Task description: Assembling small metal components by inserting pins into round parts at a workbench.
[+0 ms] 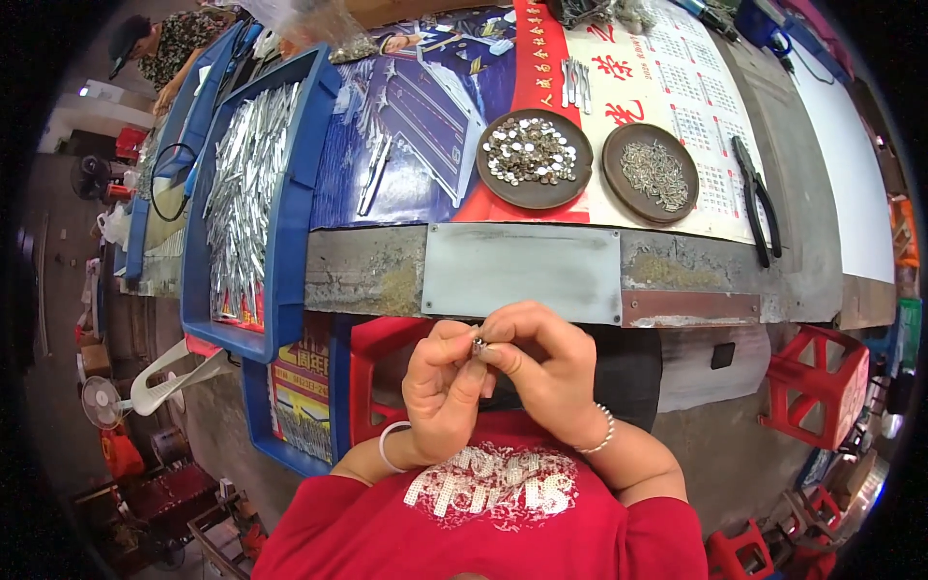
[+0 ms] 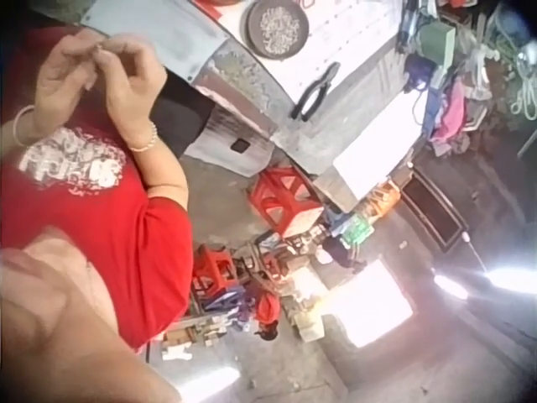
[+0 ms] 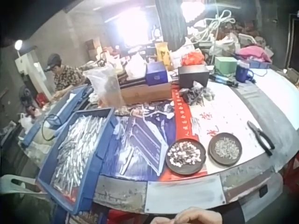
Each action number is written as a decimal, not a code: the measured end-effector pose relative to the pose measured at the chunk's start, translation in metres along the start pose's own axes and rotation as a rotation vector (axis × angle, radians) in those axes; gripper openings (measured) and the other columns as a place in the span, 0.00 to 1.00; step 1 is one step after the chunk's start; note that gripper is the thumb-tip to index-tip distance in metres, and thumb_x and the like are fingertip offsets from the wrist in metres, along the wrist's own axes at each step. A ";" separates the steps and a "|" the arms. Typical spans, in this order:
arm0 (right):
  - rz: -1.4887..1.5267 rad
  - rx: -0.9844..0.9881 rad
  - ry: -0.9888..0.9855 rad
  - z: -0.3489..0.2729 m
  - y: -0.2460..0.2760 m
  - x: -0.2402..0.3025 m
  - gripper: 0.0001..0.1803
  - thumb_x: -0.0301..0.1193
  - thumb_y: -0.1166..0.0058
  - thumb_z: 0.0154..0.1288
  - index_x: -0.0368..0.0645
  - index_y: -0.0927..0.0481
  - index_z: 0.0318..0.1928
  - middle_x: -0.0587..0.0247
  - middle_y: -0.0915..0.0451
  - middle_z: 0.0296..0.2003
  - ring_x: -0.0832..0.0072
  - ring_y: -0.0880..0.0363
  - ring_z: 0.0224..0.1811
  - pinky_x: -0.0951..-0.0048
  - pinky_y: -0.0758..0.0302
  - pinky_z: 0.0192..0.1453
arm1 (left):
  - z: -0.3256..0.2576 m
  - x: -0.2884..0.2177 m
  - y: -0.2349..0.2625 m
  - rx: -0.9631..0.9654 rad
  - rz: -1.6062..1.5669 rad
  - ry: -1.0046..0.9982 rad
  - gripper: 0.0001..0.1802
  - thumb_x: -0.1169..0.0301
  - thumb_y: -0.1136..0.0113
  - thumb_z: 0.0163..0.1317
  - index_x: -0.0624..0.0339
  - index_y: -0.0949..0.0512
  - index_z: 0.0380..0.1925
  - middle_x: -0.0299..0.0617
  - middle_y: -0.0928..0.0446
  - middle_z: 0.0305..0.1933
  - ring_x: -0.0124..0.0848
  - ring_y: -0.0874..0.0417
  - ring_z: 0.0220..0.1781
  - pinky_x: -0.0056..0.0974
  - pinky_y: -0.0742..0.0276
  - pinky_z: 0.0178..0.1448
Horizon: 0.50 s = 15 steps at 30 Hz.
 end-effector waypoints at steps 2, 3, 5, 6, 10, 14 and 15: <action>-0.420 -0.052 0.406 -0.004 -0.006 0.032 0.06 0.19 0.41 0.57 0.33 0.24 0.35 0.52 0.20 0.36 0.71 0.20 0.31 0.76 0.22 0.34 | 0.002 -0.012 -0.005 -0.021 0.207 -0.117 0.16 0.84 0.54 0.65 0.59 0.34 0.52 0.44 0.34 0.44 0.21 0.31 0.31 0.24 0.30 0.33; -0.475 -0.059 0.473 -0.008 -0.007 0.036 0.08 0.20 0.41 0.56 0.34 0.24 0.37 0.50 0.20 0.35 0.67 0.19 0.32 0.75 0.22 0.35 | 0.001 -0.015 -0.007 -0.044 0.208 -0.151 0.15 0.84 0.53 0.64 0.63 0.32 0.51 0.44 0.34 0.44 0.22 0.31 0.32 0.25 0.31 0.32; -0.526 -0.061 0.523 -0.012 -0.008 0.042 0.09 0.20 0.40 0.56 0.34 0.24 0.38 0.50 0.20 0.35 0.66 0.19 0.32 0.74 0.22 0.35 | 0.000 -0.019 -0.010 -0.036 0.287 -0.209 0.15 0.84 0.52 0.64 0.63 0.31 0.50 0.45 0.33 0.43 0.23 0.31 0.32 0.25 0.31 0.33; -0.579 -0.066 0.567 -0.015 -0.008 0.045 0.10 0.20 0.40 0.56 0.35 0.24 0.38 0.50 0.20 0.35 0.66 0.19 0.32 0.74 0.22 0.35 | -0.001 -0.022 -0.012 -0.028 0.362 -0.259 0.15 0.84 0.50 0.63 0.63 0.31 0.50 0.45 0.32 0.42 0.24 0.31 0.31 0.26 0.31 0.33; -0.658 -0.066 0.613 -0.019 -0.008 0.052 0.07 0.22 0.41 0.57 0.35 0.25 0.36 0.54 0.22 0.31 0.66 0.22 0.28 0.74 0.24 0.29 | -0.004 -0.023 -0.015 -0.017 0.398 -0.244 0.14 0.84 0.46 0.60 0.65 0.28 0.47 0.47 0.29 0.39 0.30 0.28 0.34 0.28 0.30 0.36; -0.688 -0.050 0.621 -0.021 -0.001 0.046 0.07 0.26 0.44 0.59 0.36 0.27 0.30 0.56 0.24 0.26 0.68 0.26 0.22 0.73 0.29 0.23 | -0.002 -0.026 -0.026 0.076 0.398 -0.234 0.15 0.84 0.47 0.61 0.64 0.28 0.48 0.46 0.29 0.41 0.28 0.29 0.38 0.27 0.31 0.41; -0.673 -0.043 0.631 -0.021 0.001 0.045 0.09 0.28 0.45 0.60 0.37 0.28 0.28 0.57 0.26 0.24 0.68 0.28 0.20 0.73 0.32 0.21 | -0.002 -0.027 -0.026 0.077 0.397 -0.237 0.15 0.84 0.47 0.61 0.64 0.28 0.48 0.46 0.29 0.41 0.28 0.29 0.38 0.27 0.31 0.41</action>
Point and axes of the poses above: each hand's wrist, its own z-axis towards the middle knuckle, its own y-axis out of the back of the hand, x = y × z, the point moved 7 cm from there along z, towards the middle knuckle
